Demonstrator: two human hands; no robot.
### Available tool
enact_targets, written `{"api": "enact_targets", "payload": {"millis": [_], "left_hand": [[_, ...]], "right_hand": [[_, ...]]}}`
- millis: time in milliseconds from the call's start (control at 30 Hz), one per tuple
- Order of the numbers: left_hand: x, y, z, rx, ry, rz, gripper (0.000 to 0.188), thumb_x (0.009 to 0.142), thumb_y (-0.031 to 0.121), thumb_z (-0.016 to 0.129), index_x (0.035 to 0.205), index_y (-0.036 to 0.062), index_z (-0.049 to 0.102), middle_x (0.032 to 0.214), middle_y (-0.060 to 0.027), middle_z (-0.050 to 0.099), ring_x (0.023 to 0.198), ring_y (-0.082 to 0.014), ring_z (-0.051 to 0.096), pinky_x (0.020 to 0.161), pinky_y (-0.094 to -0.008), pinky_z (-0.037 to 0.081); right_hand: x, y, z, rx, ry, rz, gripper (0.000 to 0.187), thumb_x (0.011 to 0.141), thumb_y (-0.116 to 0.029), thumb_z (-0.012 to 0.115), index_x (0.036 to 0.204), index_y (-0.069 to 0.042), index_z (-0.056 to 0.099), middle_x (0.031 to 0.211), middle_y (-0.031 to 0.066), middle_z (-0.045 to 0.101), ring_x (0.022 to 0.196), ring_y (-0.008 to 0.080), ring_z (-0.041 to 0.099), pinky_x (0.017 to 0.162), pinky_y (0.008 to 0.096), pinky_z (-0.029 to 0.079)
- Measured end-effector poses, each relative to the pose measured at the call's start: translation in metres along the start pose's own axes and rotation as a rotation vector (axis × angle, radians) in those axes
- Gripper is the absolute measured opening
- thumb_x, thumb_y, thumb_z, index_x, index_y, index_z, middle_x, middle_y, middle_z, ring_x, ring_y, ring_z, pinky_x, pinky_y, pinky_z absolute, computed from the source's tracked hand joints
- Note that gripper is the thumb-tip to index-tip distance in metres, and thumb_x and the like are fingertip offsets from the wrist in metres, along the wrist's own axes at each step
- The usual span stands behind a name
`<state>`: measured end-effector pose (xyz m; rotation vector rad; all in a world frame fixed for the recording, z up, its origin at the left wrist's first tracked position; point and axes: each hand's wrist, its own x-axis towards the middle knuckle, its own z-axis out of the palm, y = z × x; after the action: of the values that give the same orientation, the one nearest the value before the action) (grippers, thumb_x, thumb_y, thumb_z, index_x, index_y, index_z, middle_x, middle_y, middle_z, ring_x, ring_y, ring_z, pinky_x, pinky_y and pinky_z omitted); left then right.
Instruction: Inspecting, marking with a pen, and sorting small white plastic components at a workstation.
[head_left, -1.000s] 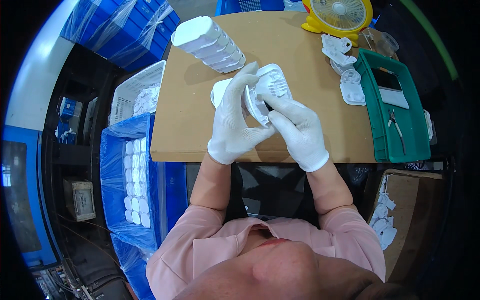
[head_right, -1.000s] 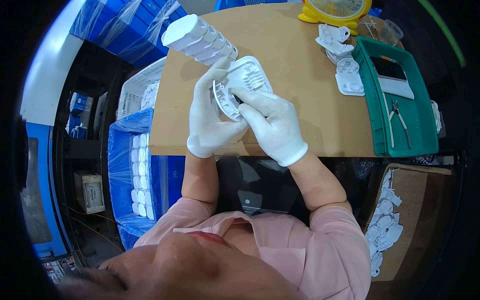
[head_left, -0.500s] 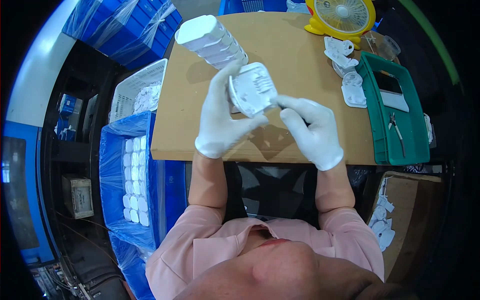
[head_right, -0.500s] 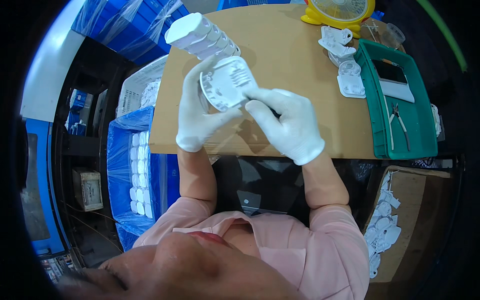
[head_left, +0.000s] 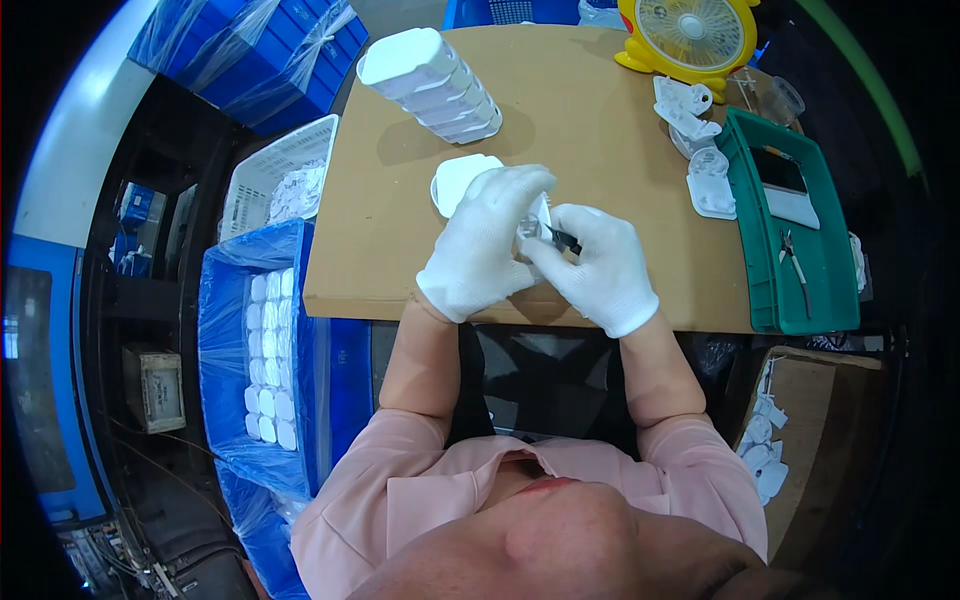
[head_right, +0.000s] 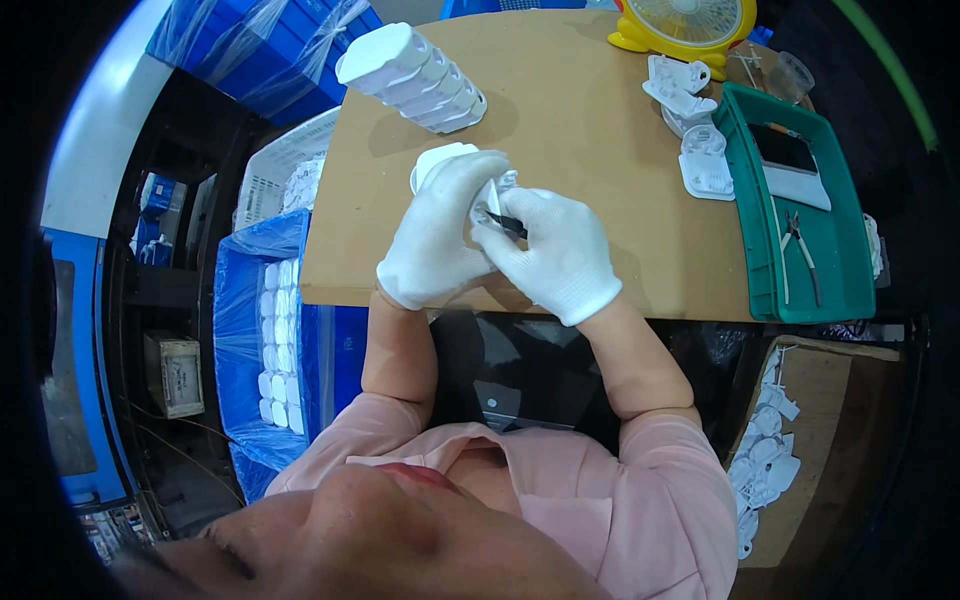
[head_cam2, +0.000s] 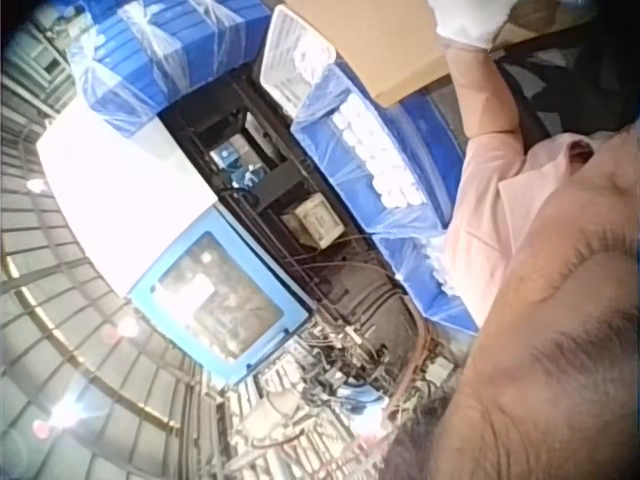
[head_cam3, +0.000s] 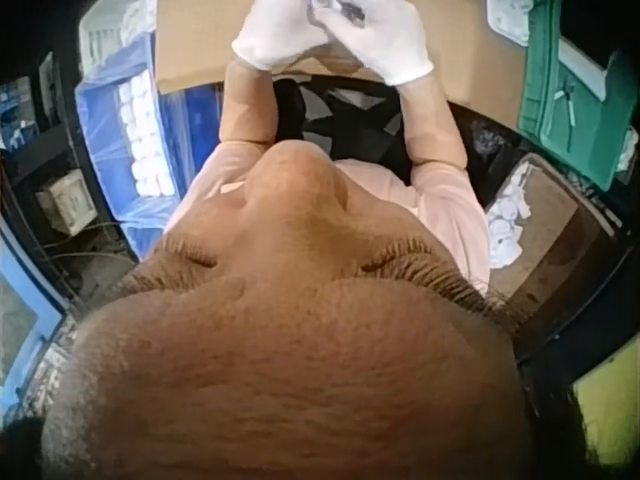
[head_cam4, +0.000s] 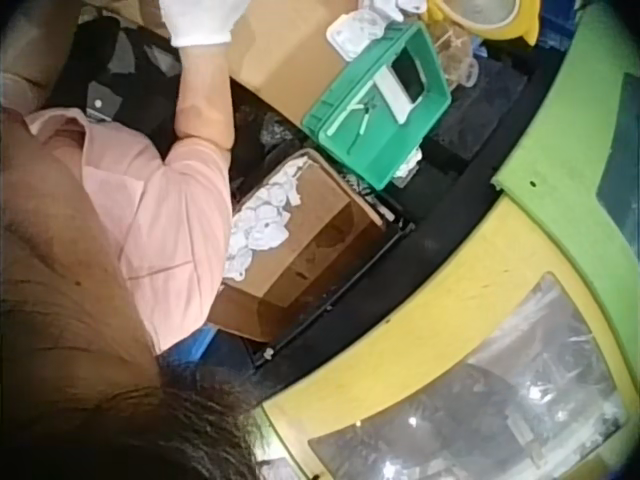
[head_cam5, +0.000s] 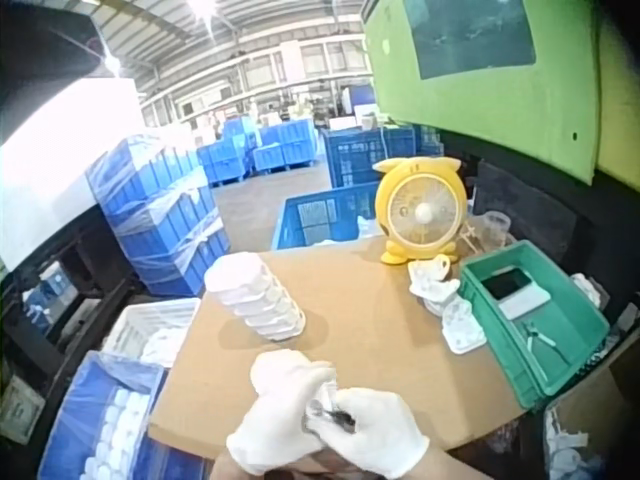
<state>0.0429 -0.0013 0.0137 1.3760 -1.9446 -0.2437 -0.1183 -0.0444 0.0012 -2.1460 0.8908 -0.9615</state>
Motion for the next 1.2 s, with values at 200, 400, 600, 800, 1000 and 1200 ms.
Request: {"api": "enact_targets", "payload": {"millis": [200,400,600,800,1000,1200], "left_hand": [[-0.007,-0.058,-0.006,-0.071,0.277,-0.297,0.056,0.077,0.019,0.073,0.127,0.001,0.053,0.126,-0.0158,0.053,0.113,-0.0271,0.055,0.093,-0.0365,0.047],[-0.02,-0.13,0.006,0.092,0.103,-0.701,0.051,0.084,0.028,0.066,0.125,-0.0007,0.055,0.128,-0.0236,0.053,0.113,-0.0334,0.057,0.094,-0.0385,0.046],[-0.013,-0.103,0.013,0.238,0.146,-0.633,0.065,0.075,0.027,0.072,0.13,0.0005,0.052,0.131,-0.0242,0.051,0.122,-0.039,0.048,0.103,-0.0432,0.039],[-0.005,-0.008,-0.012,-0.045,0.15,-0.052,0.079,0.06,0.008,0.078,0.134,0.0048,0.049,0.132,-0.0201,0.05,0.126,-0.0391,0.044,0.107,-0.0458,0.035],[-0.001,-0.007,-0.003,-0.025,-0.006,0.044,0.073,0.058,0.002,0.077,0.126,0.0039,0.052,0.124,-0.0185,0.053,0.119,-0.0396,0.047,0.103,-0.0435,0.039],[-0.009,-0.028,-0.022,-0.272,0.142,-0.25,0.077,0.058,0.004,0.084,0.125,0.0014,0.046,0.118,-0.0124,0.054,0.11,-0.0255,0.056,0.095,-0.0371,0.047]], "right_hand": [[0.011,0.016,0.0,0.231,0.027,0.28,0.021,0.087,-0.021,0.065,0.085,0.0,0.065,0.065,-0.0002,0.054,0.063,0.0055,0.046,0.058,0.0256,0.039],[0.015,0.02,0.003,0.429,0.158,0.386,0.024,0.09,-0.023,0.063,0.085,0.0,0.064,0.071,-0.0015,0.055,0.068,0.0051,0.045,0.062,0.0233,0.038],[0.014,0.017,0.009,0.228,0.199,0.252,0.028,0.09,-0.026,0.066,0.078,0.0,0.063,0.061,-0.0024,0.051,0.056,0.0052,0.041,0.051,0.025,0.035],[0.011,0.006,0.016,0.169,0.173,0.108,0.023,0.087,-0.02,0.067,0.076,-0.001,0.061,0.059,0.004,0.051,0.053,0.0092,0.042,0.05,0.0279,0.036],[0.006,0.004,0.015,0.143,0.049,-0.016,0.014,0.083,-0.012,0.066,0.077,-0.001,0.061,0.064,0.0082,0.056,0.055,0.0132,0.049,0.055,0.0284,0.042],[0.006,0.002,0.015,0.367,0.106,0.026,0.009,0.084,-0.007,0.065,0.09,-0.001,0.066,0.074,-0.0002,0.06,0.065,0.0058,0.049,0.059,0.0232,0.042]]}}
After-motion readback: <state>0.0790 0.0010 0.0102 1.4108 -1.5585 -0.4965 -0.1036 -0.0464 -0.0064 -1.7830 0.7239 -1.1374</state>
